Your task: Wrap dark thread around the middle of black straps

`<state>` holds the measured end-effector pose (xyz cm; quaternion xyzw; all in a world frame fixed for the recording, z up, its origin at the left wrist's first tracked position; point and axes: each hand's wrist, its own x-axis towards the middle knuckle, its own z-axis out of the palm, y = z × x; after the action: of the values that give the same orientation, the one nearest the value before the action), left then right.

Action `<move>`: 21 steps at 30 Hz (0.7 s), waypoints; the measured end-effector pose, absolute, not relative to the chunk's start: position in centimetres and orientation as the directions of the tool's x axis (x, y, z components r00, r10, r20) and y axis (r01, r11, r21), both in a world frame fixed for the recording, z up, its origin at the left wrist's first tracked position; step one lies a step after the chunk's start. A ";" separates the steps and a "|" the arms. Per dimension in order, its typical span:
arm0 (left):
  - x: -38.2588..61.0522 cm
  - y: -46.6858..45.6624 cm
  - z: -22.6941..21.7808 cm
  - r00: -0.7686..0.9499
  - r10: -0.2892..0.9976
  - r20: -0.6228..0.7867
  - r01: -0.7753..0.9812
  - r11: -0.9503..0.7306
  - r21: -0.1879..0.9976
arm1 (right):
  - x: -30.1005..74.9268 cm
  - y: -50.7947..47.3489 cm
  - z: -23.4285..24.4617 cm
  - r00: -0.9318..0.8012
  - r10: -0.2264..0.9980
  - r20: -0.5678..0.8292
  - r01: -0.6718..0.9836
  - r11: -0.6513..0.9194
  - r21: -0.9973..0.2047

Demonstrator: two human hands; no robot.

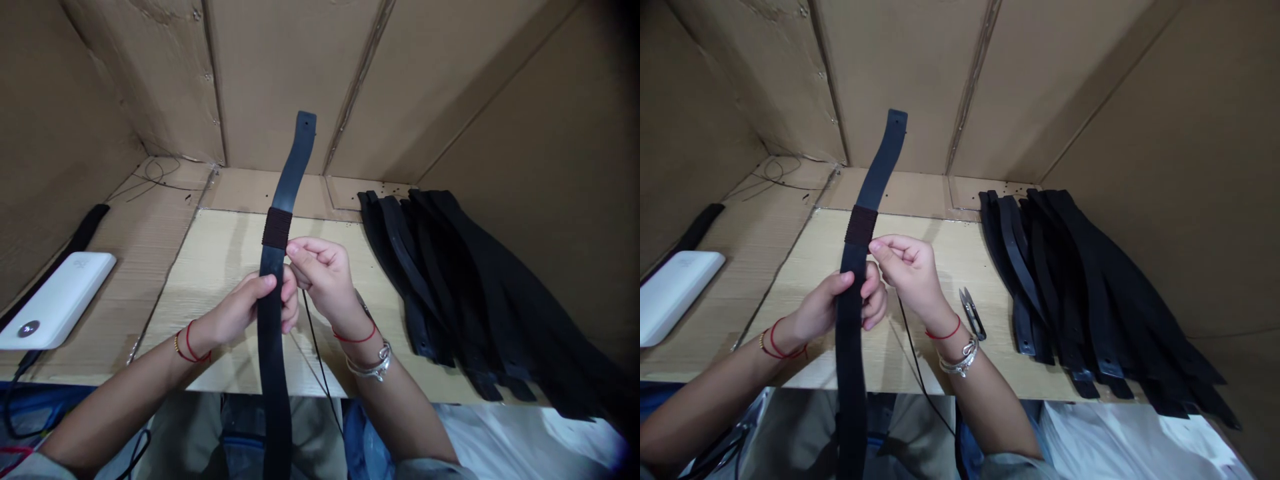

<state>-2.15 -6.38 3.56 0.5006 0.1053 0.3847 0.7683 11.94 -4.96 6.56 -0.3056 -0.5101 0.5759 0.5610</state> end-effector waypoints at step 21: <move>-3.1 -6.1 4.1 0.308 0.894 0.326 -0.374 -0.201 0.905 | 10.8 -6.1 7.6 -0.260 0.962 0.083 -0.237 0.020 -0.971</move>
<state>-3.09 -6.08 4.10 0.5559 0.2336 0.5397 0.5874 10.76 -6.12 7.57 -0.3526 -0.5140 0.6047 0.4957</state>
